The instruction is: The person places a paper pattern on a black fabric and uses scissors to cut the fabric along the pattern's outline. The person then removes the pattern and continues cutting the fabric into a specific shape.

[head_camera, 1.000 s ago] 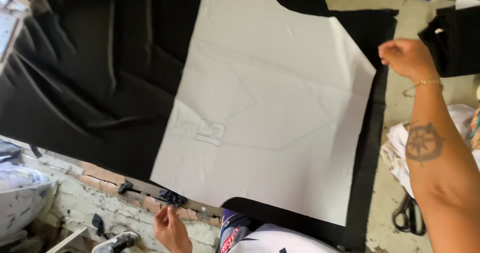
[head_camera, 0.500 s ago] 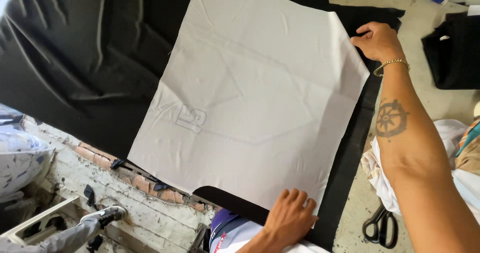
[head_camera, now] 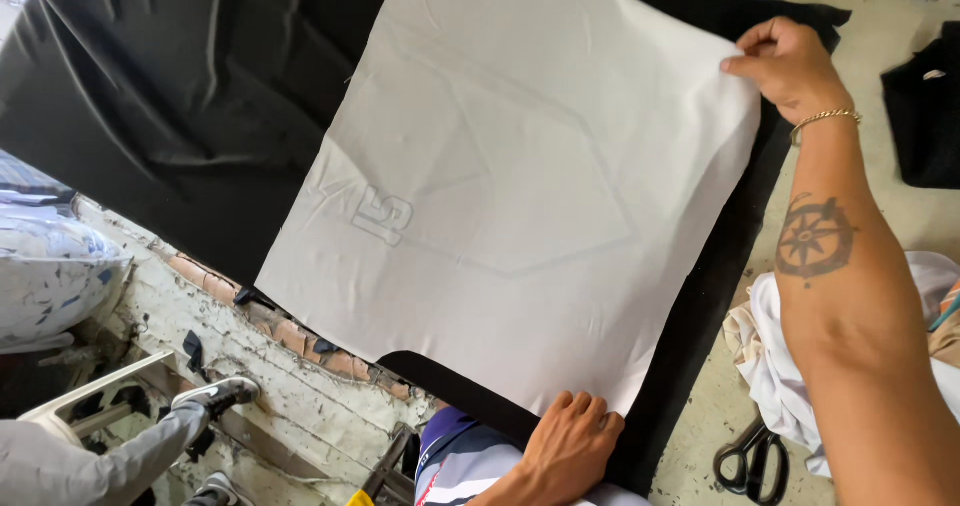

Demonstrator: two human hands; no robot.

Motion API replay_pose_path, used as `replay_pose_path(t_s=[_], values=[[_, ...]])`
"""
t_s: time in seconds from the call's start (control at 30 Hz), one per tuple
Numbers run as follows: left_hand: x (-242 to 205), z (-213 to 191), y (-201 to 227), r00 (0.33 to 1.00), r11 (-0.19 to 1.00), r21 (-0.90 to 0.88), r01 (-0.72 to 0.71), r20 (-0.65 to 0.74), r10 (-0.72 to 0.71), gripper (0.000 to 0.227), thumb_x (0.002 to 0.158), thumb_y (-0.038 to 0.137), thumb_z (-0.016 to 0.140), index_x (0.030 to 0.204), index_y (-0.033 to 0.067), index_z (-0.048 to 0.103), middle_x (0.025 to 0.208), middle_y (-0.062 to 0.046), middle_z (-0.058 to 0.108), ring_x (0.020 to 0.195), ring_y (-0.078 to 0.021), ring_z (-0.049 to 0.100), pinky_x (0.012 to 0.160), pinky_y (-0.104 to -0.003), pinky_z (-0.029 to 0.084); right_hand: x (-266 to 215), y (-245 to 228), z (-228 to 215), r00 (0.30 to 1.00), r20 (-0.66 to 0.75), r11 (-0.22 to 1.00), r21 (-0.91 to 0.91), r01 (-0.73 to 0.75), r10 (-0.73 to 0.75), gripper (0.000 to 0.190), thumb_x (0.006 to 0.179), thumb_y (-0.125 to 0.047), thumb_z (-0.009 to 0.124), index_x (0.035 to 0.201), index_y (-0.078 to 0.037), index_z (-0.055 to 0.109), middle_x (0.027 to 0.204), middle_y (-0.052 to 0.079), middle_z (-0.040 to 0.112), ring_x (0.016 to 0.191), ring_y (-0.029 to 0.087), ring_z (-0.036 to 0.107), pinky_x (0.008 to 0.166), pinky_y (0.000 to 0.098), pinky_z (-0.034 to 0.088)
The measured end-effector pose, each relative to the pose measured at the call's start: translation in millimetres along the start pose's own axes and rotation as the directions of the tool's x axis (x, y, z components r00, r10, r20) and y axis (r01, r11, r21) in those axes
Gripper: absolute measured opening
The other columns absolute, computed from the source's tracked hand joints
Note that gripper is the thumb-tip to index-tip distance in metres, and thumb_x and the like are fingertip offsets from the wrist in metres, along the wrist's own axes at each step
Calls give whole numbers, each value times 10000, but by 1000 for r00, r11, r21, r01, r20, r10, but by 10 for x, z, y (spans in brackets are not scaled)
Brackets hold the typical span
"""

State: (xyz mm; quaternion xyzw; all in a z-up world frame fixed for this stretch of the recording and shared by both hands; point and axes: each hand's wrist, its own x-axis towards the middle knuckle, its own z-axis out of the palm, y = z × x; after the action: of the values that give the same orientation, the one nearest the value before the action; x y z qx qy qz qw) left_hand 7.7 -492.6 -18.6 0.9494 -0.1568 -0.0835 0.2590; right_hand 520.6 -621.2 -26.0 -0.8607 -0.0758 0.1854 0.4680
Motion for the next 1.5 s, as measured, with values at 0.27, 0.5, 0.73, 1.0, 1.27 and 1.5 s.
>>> replay_pose_path(t_s=[0.27,0.5,0.73,1.0,1.27,1.5], values=[[35,-40,57,1000,1000,-31,-4,30,5,97,953,20,577,981,11,669,803,-142,569,719,-310,519,679,-416,384,229,129,-173,998,-13,970,-235,-61,59,311,873,-286,881,1097,-117,747,975,-9,690,840,106,576,765,275,465],[50,22,43,999,999,-38,-19,50,21,94,937,14,585,968,28,672,799,-126,564,696,-305,523,653,-409,390,206,-80,-377,981,122,907,-412,-87,149,364,896,-275,807,1227,-172,697,1020,38,686,865,200,573,773,330,387],[71,33,72,992,995,-86,-50,107,59,108,983,-19,573,901,12,636,759,-132,572,670,-300,531,656,-409,413,314,243,-501,977,43,803,-578,-145,207,372,906,-422,841,1055,-91,758,798,118,649,681,293,550,659,438,423],[75,64,74,988,989,-129,-71,124,87,99,980,10,558,943,-6,649,793,-152,604,696,-323,558,695,-428,442,338,695,-669,993,-79,860,-497,-117,89,445,906,-319,858,1227,-27,756,936,98,691,754,258,611,664,404,474],[137,-58,155,980,970,-242,3,193,45,59,952,-37,579,898,-35,603,769,-157,591,659,-318,554,608,-450,485,633,1407,-823,983,-186,893,-442,-87,3,297,903,-292,918,1103,-118,785,969,80,740,778,153,664,619,333,530],[22,-344,53,748,533,-527,662,416,-518,156,940,242,597,907,166,729,857,-9,754,779,-207,698,753,-352,524,940,1638,-812,990,-142,991,-131,-16,-3,122,1194,-215,776,1190,-257,661,1061,42,615,848,134,617,607,293,541]])
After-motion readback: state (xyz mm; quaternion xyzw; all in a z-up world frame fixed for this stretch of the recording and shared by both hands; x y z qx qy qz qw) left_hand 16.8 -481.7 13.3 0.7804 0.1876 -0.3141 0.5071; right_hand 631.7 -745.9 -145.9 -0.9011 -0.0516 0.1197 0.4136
